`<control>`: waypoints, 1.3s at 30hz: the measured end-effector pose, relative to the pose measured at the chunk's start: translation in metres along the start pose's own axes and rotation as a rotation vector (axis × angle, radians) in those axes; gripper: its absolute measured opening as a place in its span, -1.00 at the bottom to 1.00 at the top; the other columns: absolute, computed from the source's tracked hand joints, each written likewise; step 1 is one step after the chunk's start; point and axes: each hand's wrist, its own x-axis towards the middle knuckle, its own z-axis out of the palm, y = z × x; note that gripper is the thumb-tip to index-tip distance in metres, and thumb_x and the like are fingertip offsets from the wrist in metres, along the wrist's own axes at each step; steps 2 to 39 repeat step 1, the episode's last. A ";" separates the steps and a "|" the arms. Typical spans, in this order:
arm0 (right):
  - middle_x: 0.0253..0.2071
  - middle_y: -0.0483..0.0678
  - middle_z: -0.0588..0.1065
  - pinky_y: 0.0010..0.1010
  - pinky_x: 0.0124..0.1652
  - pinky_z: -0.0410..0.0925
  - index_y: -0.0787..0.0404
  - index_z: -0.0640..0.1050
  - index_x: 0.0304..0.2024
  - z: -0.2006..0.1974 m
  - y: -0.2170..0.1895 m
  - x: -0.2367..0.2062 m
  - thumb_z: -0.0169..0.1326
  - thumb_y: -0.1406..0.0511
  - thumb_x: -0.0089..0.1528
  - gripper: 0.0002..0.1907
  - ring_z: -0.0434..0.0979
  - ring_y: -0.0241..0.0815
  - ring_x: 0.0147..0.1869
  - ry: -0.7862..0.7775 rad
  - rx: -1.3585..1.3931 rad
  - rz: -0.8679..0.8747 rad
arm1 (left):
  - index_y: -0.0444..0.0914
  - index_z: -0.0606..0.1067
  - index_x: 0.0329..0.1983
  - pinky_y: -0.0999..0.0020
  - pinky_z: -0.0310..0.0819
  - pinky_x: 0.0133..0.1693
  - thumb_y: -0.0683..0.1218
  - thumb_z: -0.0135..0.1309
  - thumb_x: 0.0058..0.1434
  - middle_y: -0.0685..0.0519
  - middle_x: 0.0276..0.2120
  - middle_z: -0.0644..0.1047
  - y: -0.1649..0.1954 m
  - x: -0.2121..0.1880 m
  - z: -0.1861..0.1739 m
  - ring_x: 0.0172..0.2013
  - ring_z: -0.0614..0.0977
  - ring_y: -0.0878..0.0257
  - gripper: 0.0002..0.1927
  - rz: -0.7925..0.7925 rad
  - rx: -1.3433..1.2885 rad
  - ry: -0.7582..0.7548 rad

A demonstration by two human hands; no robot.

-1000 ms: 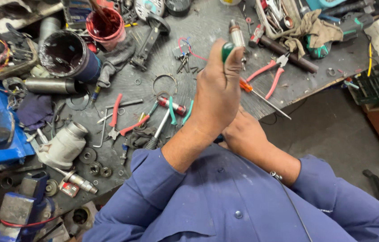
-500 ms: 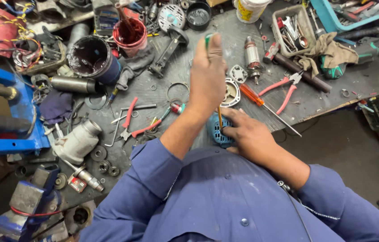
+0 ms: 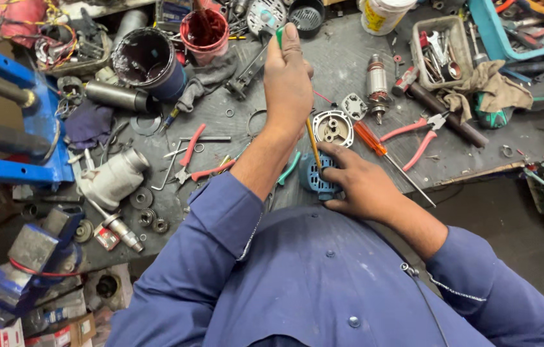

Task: The person handles a small reddish component, then picks up a blue motor housing and rotates it while inspecting the interior. They place the housing down and pick up a green-handled screwdriver, holding it over the housing without inserting it.

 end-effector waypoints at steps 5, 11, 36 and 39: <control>0.42 0.05 0.21 -0.15 0.19 0.32 0.17 0.60 -0.15 -0.002 0.002 0.002 0.43 0.21 -0.20 -0.44 0.26 0.09 0.44 0.006 -0.004 -0.011 | -0.21 0.33 -0.21 0.41 0.09 -0.63 0.24 -0.19 0.49 0.20 -0.63 0.25 -0.001 0.002 -0.002 -0.65 0.23 0.42 -0.57 -0.073 -0.054 -0.041; 0.42 0.05 0.21 -0.15 0.19 0.32 0.17 0.60 -0.15 -0.002 0.002 0.002 0.43 0.21 -0.20 -0.44 0.26 0.09 0.44 0.006 -0.004 -0.011 | -0.21 0.33 -0.21 0.41 0.09 -0.63 0.24 -0.19 0.49 0.20 -0.63 0.25 -0.001 0.002 -0.002 -0.65 0.23 0.42 -0.57 -0.073 -0.054 -0.041; 0.42 0.05 0.21 -0.15 0.19 0.32 0.17 0.60 -0.15 -0.002 0.002 0.002 0.43 0.21 -0.20 -0.44 0.26 0.09 0.44 0.006 -0.004 -0.011 | -0.21 0.33 -0.21 0.41 0.09 -0.63 0.24 -0.19 0.49 0.20 -0.63 0.25 -0.001 0.002 -0.002 -0.65 0.23 0.42 -0.57 -0.073 -0.054 -0.041; 0.42 0.05 0.21 -0.15 0.19 0.32 0.17 0.60 -0.15 -0.002 0.002 0.002 0.43 0.21 -0.20 -0.44 0.26 0.09 0.44 0.006 -0.004 -0.011 | -0.21 0.33 -0.21 0.41 0.09 -0.63 0.24 -0.19 0.49 0.20 -0.63 0.25 -0.001 0.002 -0.002 -0.65 0.23 0.42 -0.57 -0.073 -0.054 -0.041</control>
